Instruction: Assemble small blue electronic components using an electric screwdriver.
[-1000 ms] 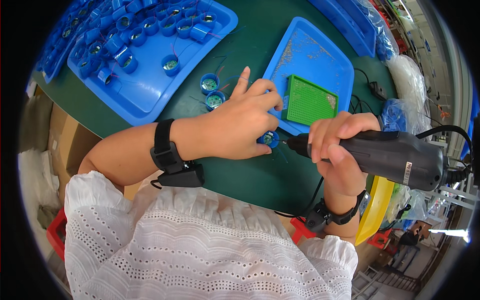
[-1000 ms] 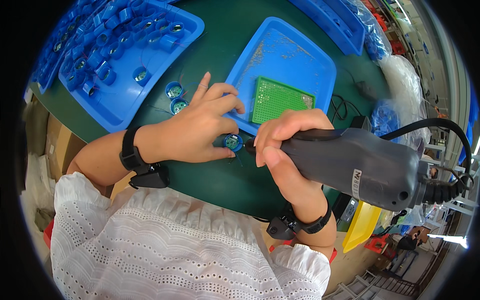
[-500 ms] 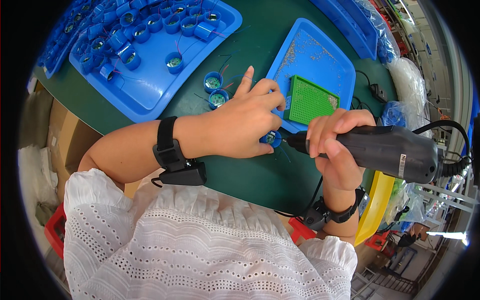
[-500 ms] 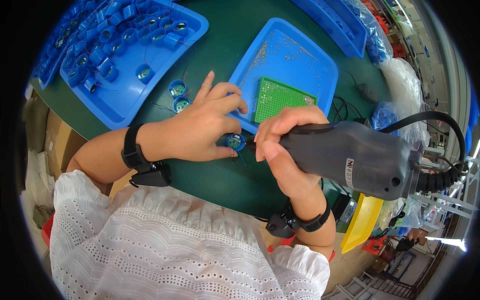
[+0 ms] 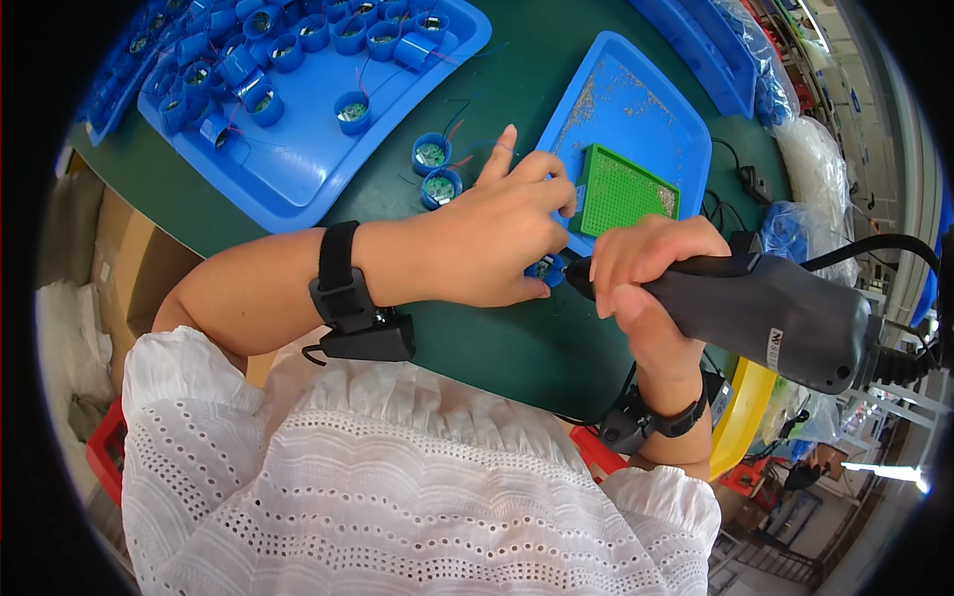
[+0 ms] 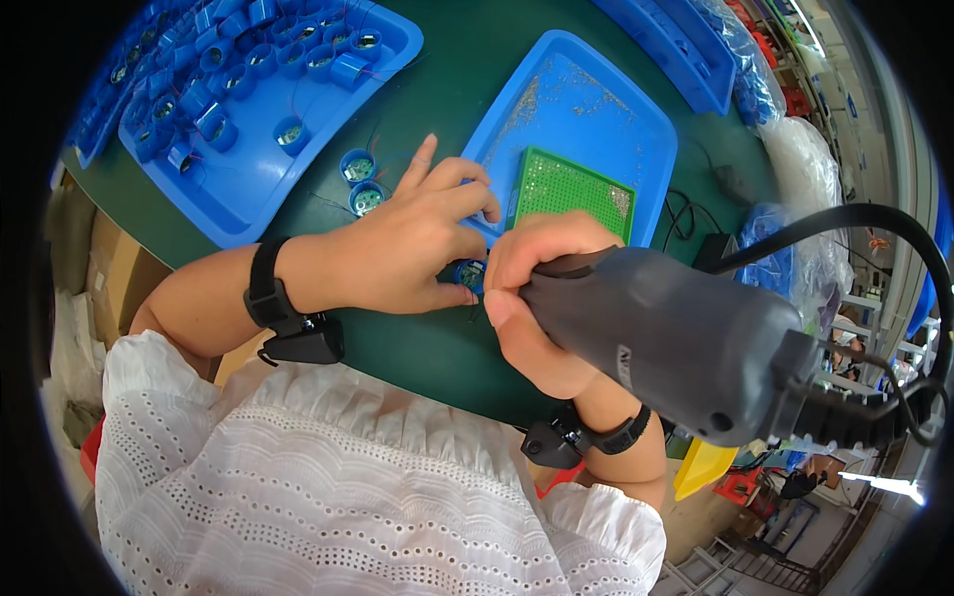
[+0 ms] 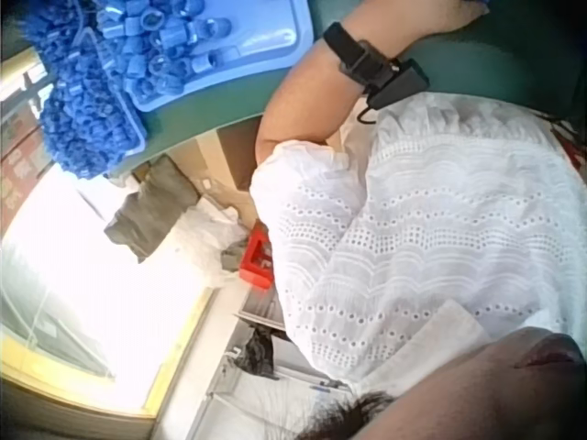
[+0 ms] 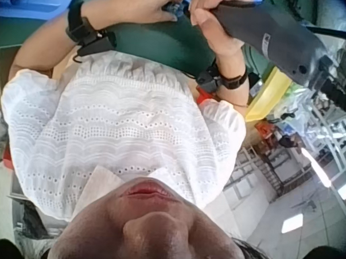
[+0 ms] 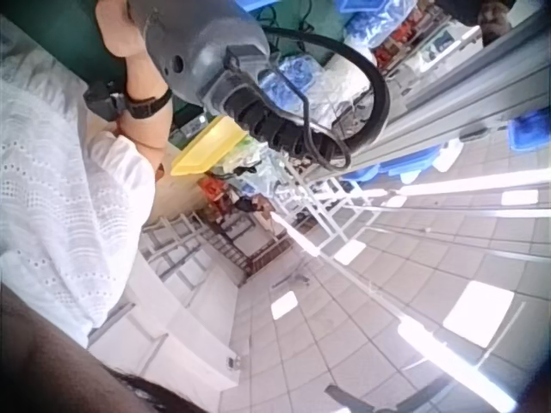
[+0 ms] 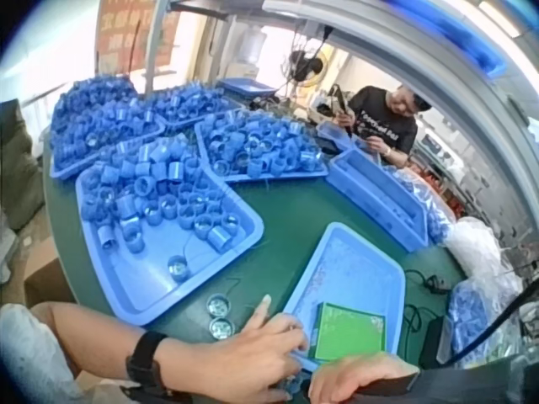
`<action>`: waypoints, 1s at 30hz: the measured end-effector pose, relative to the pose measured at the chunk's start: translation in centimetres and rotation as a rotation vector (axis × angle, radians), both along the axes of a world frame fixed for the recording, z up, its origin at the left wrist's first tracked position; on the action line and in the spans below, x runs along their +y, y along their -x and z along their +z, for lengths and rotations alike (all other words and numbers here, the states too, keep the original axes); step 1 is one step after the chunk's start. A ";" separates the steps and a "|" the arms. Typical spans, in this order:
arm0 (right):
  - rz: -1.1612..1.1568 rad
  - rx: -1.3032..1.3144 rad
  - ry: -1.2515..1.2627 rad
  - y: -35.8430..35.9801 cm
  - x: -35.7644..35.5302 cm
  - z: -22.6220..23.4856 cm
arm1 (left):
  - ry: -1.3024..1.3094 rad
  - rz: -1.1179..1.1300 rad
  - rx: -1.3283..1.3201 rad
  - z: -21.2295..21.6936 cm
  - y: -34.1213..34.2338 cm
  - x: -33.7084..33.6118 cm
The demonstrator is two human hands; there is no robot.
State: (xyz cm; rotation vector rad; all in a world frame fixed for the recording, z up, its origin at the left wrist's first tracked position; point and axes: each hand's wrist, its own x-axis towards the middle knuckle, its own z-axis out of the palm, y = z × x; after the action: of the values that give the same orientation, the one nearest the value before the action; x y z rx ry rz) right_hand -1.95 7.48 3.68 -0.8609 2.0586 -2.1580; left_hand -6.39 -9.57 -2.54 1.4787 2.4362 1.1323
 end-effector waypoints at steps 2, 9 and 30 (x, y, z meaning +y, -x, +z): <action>-0.006 -0.023 0.008 0.0 -0.1 0.0 | 0.001 -0.002 -0.004 0.0 0.0 0.1; -0.022 0.010 0.052 -0.2 -0.6 -0.4 | -0.026 -0.002 0.004 -0.2 0.1 0.0; -0.184 0.576 0.771 -5.2 9.2 9.8 | 0.117 0.474 0.186 2.4 -4.3 -3.9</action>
State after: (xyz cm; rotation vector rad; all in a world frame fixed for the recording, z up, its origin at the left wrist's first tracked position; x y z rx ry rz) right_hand 3.28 16.70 13.49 -1.5590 1.4447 -3.1698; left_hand -2.09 -13.45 -0.13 1.0419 3.0283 0.9204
